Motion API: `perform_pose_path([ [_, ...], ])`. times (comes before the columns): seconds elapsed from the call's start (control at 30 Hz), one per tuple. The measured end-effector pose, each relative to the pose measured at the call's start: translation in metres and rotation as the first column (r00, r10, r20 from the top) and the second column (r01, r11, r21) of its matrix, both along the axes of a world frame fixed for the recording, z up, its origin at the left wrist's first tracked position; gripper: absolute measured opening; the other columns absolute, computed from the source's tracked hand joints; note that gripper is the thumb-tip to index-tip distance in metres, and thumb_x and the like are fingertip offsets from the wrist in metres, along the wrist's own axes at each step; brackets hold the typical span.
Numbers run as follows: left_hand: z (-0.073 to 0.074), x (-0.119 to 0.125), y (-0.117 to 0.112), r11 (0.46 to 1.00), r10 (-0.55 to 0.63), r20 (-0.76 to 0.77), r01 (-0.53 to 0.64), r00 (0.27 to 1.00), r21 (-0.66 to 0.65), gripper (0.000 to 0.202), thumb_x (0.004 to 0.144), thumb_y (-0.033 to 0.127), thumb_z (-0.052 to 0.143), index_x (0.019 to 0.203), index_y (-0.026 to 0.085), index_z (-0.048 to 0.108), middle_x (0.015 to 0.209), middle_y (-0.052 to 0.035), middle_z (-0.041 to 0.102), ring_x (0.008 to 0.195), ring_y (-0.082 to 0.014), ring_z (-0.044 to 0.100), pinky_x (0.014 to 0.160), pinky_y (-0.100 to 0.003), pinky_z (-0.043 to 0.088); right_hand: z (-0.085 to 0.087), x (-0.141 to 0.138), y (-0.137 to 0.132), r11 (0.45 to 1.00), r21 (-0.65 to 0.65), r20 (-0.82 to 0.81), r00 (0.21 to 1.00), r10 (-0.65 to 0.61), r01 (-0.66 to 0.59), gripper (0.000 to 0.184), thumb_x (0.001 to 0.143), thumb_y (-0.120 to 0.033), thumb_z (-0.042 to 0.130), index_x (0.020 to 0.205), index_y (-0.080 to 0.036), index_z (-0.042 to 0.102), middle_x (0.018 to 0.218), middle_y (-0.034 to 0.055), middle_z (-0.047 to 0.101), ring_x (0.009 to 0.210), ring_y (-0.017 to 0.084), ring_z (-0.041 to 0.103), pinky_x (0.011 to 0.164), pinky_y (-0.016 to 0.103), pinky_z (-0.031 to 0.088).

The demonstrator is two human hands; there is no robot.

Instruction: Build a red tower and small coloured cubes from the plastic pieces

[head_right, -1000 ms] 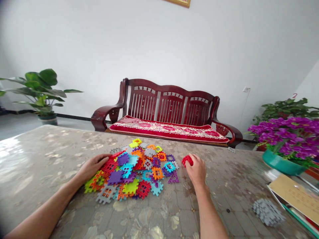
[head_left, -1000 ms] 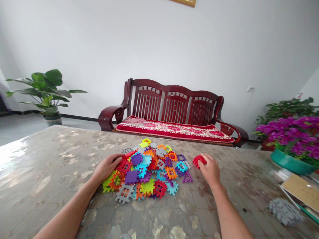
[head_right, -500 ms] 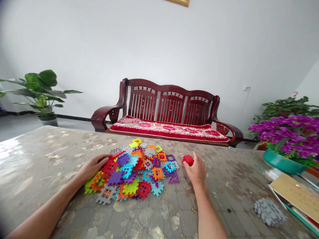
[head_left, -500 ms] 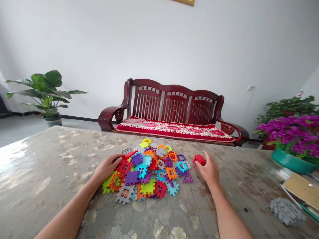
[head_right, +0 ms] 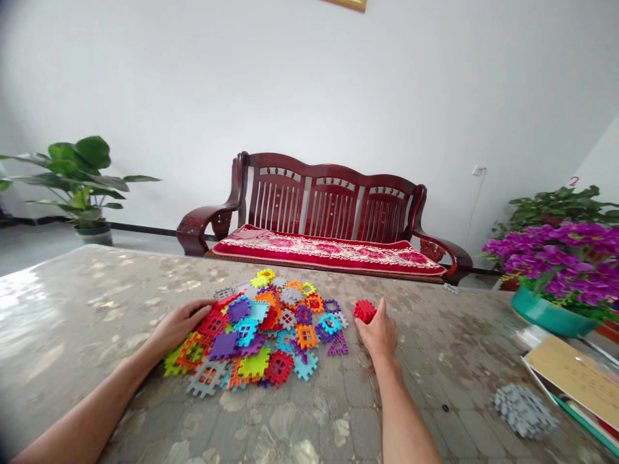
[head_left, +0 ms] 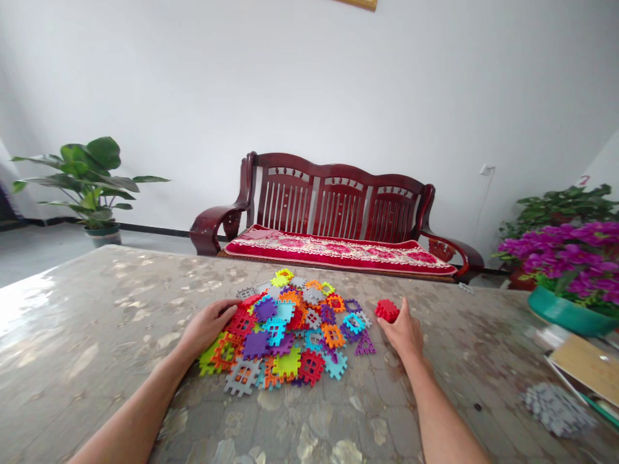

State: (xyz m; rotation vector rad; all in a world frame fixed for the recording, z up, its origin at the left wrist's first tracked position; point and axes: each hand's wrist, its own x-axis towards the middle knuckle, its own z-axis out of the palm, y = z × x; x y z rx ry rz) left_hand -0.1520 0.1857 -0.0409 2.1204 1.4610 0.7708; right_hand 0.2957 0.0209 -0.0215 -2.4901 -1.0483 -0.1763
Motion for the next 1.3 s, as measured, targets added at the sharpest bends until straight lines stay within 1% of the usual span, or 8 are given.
perform_pose_path([
  [0.47,0.005,0.003,-0.003,1.0,0.009,-0.003,-0.009,1.0,0.001,0.05,0.083,0.052,0.041,0.112,0.025,0.072,0.114,-0.0016,0.074,0.106,-0.0244,0.066,0.095,-0.031,0.048,-0.01,0.005,0.001,0.988,0.145,-0.024,0.998,0.064,-0.06,0.088,0.08,-0.055,0.052,0.15,-0.009,0.025,0.126,0.02,0.061,0.108,0.036,0.061,0.087,0.044,0.046],
  [0.6,0.004,0.003,-0.003,1.0,0.013,0.008,-0.013,1.0,0.007,0.049,0.083,0.053,0.042,0.11,0.025,0.073,0.114,-0.0014,0.074,0.106,-0.0244,0.066,0.094,-0.03,0.048,-0.004,-0.002,0.0,0.957,0.272,0.095,0.993,0.074,-0.097,0.085,0.077,-0.053,0.059,0.145,-0.008,0.035,0.132,0.0215,0.057,0.117,0.037,0.053,0.097,0.047,0.04],
  [0.7,0.002,0.002,-0.001,1.0,0.011,0.002,-0.011,1.0,-0.004,0.049,0.084,0.052,0.042,0.112,0.025,0.072,0.115,-0.0019,0.074,0.107,-0.0243,0.066,0.095,-0.03,0.047,0.003,-0.024,-0.001,0.862,0.381,0.134,0.942,0.306,-0.334,0.059,0.08,-0.046,0.06,0.13,-0.017,0.054,0.119,0.0144,0.065,0.111,0.031,0.055,0.099,0.045,0.04],
  [0.8,0.001,0.002,-0.001,1.0,0.003,-0.013,-0.003,1.0,-0.006,0.05,0.085,0.052,0.04,0.113,0.025,0.071,0.116,-0.0017,0.073,0.108,-0.0239,0.065,0.096,-0.03,0.047,0.01,-0.061,-0.002,0.661,0.294,0.085,0.708,0.702,-0.691,0.03,0.079,-0.042,0.068,0.102,-0.024,0.07,0.102,0.0079,0.071,0.101,0.026,0.059,0.094,0.04,0.043],
  [0.9,0.001,0.002,-0.001,1.0,0.006,-0.012,-0.006,1.0,0.006,0.049,0.086,0.052,0.04,0.113,0.026,0.071,0.116,-0.0008,0.073,0.108,-0.0236,0.066,0.094,-0.029,0.047,0.016,-0.098,-0.005,0.442,0.196,0.027,0.456,0.89,-0.875,0.044,0.066,-0.048,0.082,0.104,-0.028,0.071,0.106,0.005,0.071,0.103,0.025,0.058,0.094,0.039,0.043],
  [1.0,0.002,0.002,-0.002,1.0,0.009,-0.016,-0.008,1.0,0.017,0.049,0.085,0.052,0.041,0.112,0.026,0.072,0.116,-0.0002,0.073,0.107,-0.0233,0.066,0.093,-0.028,0.048,0.02,-0.121,-0.008,0.309,0.109,-0.009,0.309,0.951,-0.945,0.058,0.058,-0.049,0.086,0.111,-0.03,0.07,0.111,0.0028,0.07,0.107,0.024,0.056,0.097,0.039,0.042],
  [1.17,0.003,0.002,-0.002,1.0,0.011,-0.015,-0.011,1.0,0.011,0.049,0.084,0.052,0.041,0.111,0.026,0.072,0.116,-0.0004,0.073,0.107,-0.0236,0.066,0.092,-0.028,0.048,0.018,-0.13,-0.011,0.273,0.024,-0.013,0.273,0.962,-0.962,0.051,0.064,-0.046,0.083,0.112,-0.034,0.071,0.117,0.0011,0.069,0.111,0.024,0.054,0.099,0.04,0.041],
  [1.3,0.004,0.002,-0.004,1.0,0.013,-0.012,-0.013,1.0,0.007,0.049,0.085,0.052,0.04,0.111,0.026,0.072,0.116,-0.001,0.074,0.107,-0.024,0.066,0.093,-0.029,0.048,0.015,-0.13,-0.011,0.257,0.088,0.034,0.26,0.965,-0.962,0.029,0.083,-0.045,0.069,0.109,-0.032,0.072,0.111,0.0019,0.073,0.11,0.022,0.057,0.098,0.04,0.042],
])
